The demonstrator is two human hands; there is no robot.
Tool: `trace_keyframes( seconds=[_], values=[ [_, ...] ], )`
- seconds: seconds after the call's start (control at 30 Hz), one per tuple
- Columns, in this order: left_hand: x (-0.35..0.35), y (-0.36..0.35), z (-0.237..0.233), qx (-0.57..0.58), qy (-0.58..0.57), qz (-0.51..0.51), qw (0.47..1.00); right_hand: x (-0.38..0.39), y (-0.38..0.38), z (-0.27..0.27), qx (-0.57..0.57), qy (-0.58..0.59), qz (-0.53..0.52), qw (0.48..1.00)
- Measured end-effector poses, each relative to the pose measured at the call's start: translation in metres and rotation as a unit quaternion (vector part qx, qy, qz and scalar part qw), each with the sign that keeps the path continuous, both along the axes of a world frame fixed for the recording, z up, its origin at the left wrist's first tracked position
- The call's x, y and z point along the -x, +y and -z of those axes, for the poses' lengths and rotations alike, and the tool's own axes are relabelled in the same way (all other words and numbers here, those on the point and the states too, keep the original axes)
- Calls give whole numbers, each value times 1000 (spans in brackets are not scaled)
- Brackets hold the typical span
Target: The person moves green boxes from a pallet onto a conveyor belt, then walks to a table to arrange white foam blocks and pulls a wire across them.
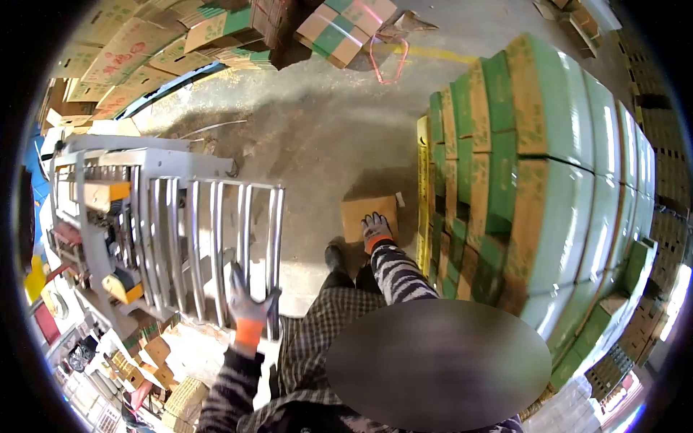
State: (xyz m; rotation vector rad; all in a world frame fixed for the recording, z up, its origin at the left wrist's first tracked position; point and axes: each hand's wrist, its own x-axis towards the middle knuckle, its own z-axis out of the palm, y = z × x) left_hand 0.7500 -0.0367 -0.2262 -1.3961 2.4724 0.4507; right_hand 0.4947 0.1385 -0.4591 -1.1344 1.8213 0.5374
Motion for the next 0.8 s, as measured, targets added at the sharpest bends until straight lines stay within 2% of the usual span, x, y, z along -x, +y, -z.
trace_keyframes(
  seconds=[0.03,0.07,0.1,0.13,0.2,0.27,0.4,0.43,0.47,0.5,0.57,0.6,0.63,0.7,0.73,0.77,0.8],
  values=[
    [8,-4,-6,-13,68,4,998,6,-13,22,12,6,-7,1000],
    [4,-3,0,9,89,31,996,5,-19,47,21,7,-11,1000],
    [0,-4,6,25,124,50,991,-4,-16,103,66,37,7,997],
    [-6,-6,13,31,139,74,987,-3,-22,129,61,29,10,998],
    [-16,-8,22,41,150,83,984,5,-41,175,26,29,61,997],
    [-7,-6,15,39,121,52,990,6,-48,217,7,21,70,997],
    [-18,-3,26,106,92,44,989,10,-45,248,-33,-6,87,996],
    [-24,1,26,71,98,-23,992,-2,-30,276,61,72,72,993],
    [-43,6,32,94,64,-46,992,-5,-28,268,55,68,76,993],
    [-36,6,25,67,59,-41,995,-4,-32,252,-6,1,96,995],
    [-26,4,21,38,68,-33,996,-22,-20,251,-10,25,22,999],
    [-27,1,20,59,77,17,995,-32,-14,252,-11,38,-15,999],
    [-26,-1,21,83,88,66,990,-37,-9,238,17,71,-115,991],
    [-19,-2,22,83,108,69,988,-41,-2,203,76,45,-122,989],
    [-17,-2,21,81,115,68,988,-54,15,206,73,54,-114,989],
    [-19,-2,25,81,125,50,988,-65,30,212,206,85,-127,967],
    [-21,-1,22,87,78,43,992,-75,49,214,249,69,-110,960]
  ],
)
